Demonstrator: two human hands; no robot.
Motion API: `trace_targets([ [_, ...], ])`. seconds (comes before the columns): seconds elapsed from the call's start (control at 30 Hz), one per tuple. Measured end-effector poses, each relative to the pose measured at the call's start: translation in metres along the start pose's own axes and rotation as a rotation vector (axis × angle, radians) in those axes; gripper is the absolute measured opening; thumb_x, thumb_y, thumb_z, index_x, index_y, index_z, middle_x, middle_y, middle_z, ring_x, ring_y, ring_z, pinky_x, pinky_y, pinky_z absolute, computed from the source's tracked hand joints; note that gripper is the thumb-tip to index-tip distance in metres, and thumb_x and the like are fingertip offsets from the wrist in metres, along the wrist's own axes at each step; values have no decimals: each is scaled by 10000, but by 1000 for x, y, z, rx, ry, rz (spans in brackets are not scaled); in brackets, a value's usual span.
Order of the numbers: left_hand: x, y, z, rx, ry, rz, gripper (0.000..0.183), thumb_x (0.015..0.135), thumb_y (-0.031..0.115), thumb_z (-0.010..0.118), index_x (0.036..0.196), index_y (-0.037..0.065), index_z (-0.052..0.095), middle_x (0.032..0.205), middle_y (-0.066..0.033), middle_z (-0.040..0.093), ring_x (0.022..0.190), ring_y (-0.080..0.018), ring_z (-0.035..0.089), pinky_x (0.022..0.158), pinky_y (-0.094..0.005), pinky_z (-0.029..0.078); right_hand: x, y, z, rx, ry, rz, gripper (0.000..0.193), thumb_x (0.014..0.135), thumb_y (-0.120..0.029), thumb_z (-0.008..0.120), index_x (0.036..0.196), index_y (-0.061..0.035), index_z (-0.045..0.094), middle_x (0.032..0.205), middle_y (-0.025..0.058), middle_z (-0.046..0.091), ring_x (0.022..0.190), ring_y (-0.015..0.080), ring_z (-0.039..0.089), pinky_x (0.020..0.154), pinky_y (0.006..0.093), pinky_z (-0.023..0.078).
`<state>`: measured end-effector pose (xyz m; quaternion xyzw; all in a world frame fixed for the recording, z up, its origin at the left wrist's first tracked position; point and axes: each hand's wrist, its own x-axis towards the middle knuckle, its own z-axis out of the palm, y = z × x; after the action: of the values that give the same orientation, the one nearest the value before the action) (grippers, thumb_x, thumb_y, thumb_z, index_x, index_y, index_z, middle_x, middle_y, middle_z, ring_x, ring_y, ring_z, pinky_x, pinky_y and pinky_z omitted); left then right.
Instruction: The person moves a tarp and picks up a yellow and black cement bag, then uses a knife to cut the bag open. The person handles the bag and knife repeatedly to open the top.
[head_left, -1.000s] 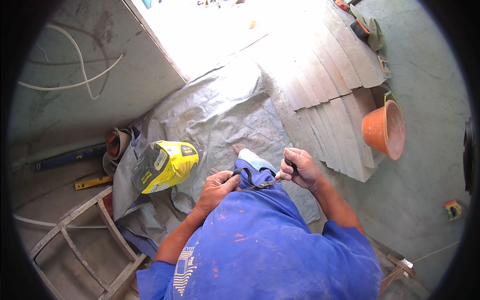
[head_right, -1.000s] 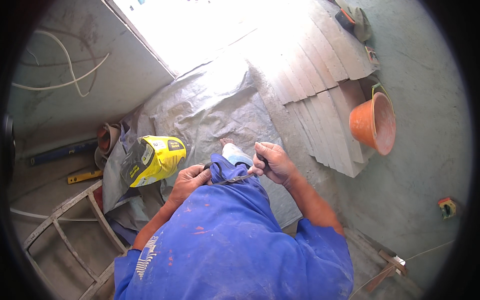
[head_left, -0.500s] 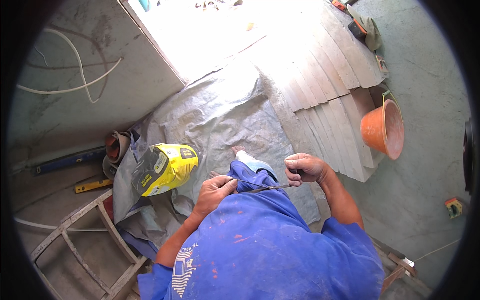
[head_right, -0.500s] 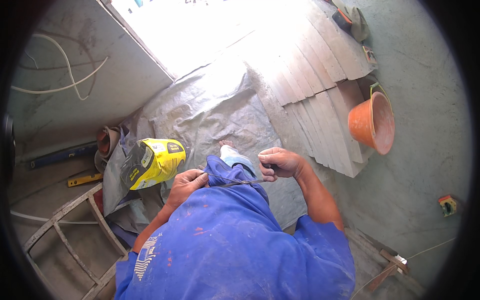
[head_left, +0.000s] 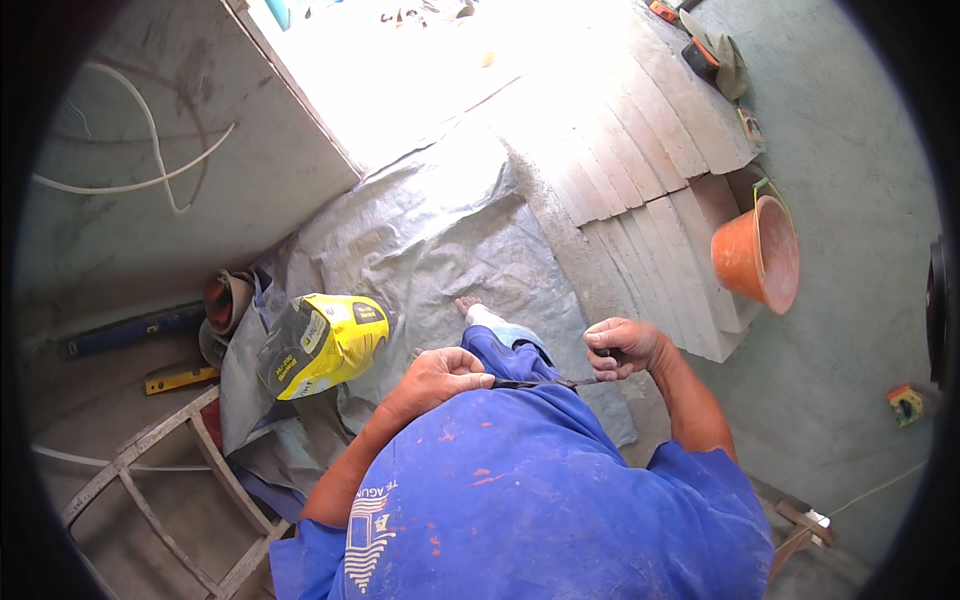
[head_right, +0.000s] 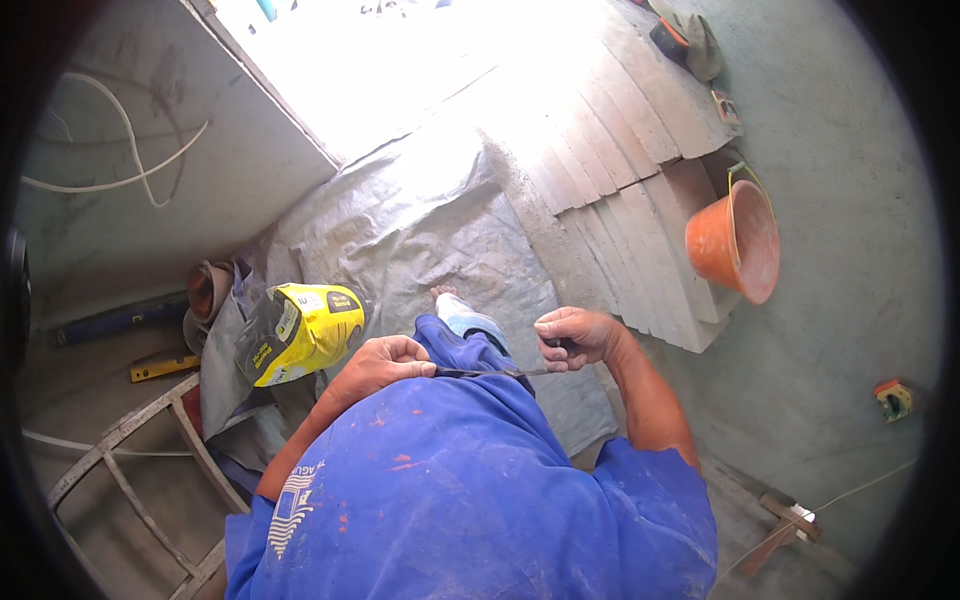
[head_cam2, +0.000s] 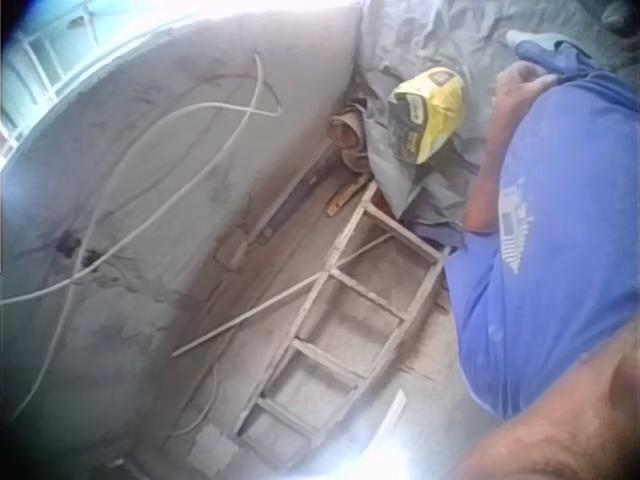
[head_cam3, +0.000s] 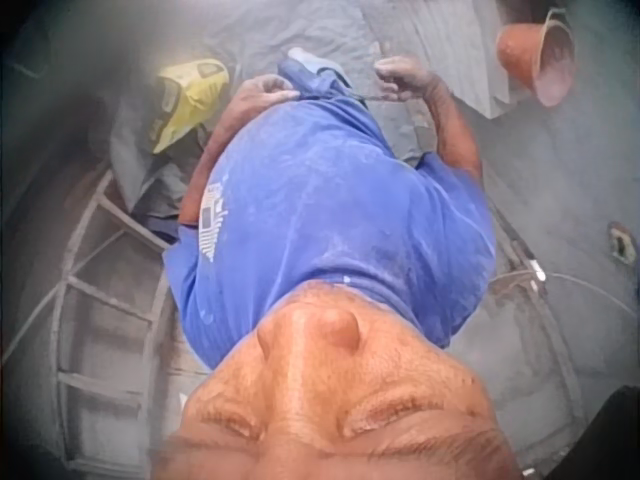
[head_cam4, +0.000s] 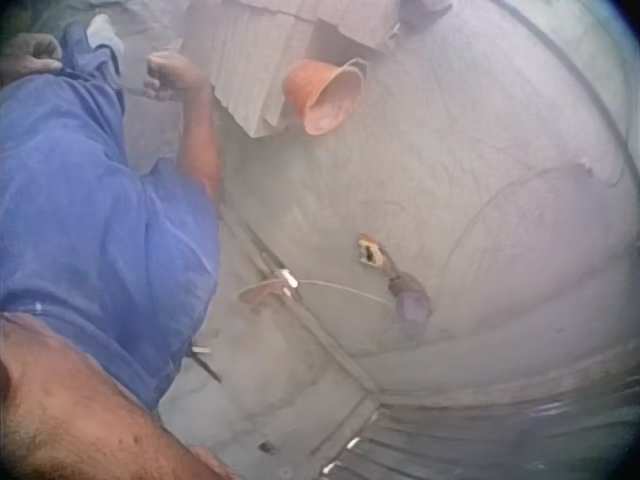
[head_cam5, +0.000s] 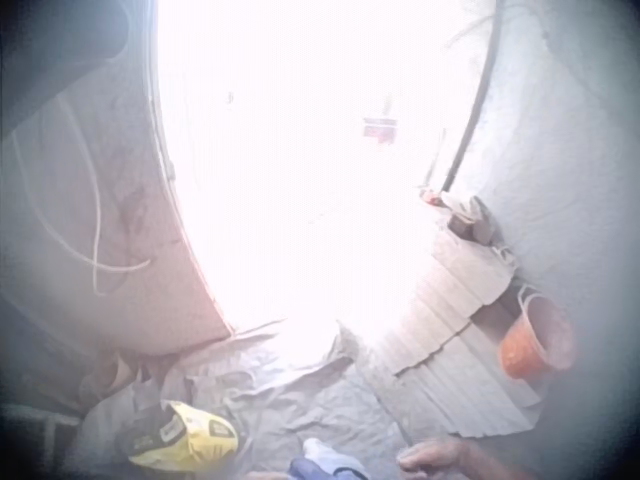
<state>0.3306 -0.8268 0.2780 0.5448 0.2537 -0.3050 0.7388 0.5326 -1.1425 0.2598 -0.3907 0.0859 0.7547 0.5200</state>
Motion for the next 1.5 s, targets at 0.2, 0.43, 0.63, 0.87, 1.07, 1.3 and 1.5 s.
trace_targets([
  [0.2,-15,-9,0,-95,124,145,497,888,162,790,1323,-3,615,999,-90,735,863,-94,648,790,-242,519,-1,12,20,-80,90,19,328,1035,-272,587,804,-45,540,671,97,588,582,207,618,349,241,360],
  [0.43,-67,-39,-21,7,552,282,511,868,53,741,1356,18,594,1232,-70,650,952,-88,590,833,-250,504,-14,-28,30,-169,99,-144,235,1029,-240,569,918,-33,561,956,193,727,928,293,731,545,331,613],
  [0.63,-111,-84,-26,-87,538,76,197,930,91,713,1106,4,691,949,2,686,828,-80,601,750,-250,501,31,-62,42,-814,750,-524,206,1004,-223,633,1037,-21,652,908,62,692,798,125,654,685,266,531],
  [0.87,-109,-177,7,-128,905,-158,336,1010,254,652,1208,-17,656,1159,-102,690,1012,-172,625,910,-318,510,51,-20,33,-1034,647,2,462,1005,-373,630,1219,36,656,1114,157,707,1023,248,673,885,378,532],
  [1.07,-40,-216,16,-111,582,90,316,1019,279,615,1136,-10,666,938,-136,740,886,-172,665,787,-336,517,72,13,41,-1201,670,-25,589,991,-440,618,1307,57,596,1213,264,652,1140,356,632,989,419,480],
  [1.3,-42,-206,19,135,1088,85,323,1028,332,577,940,23,614,727,-207,654,679,-393,655,619,-485,476,124,16,87,-1608,337,-114,338,980,-352,625,1046,-21,646,954,264,675,923,426,669,811,498,511],
  [1.5,-36,-272,-24,469,1158,61,299,1042,355,527,927,82,571,751,-209,682,714,-449,665,609,-556,481,189,47,79,-1716,551,-345,294,1008,-294,587,888,-34,518,779,268,656,783,481,649,672,556,489],
])
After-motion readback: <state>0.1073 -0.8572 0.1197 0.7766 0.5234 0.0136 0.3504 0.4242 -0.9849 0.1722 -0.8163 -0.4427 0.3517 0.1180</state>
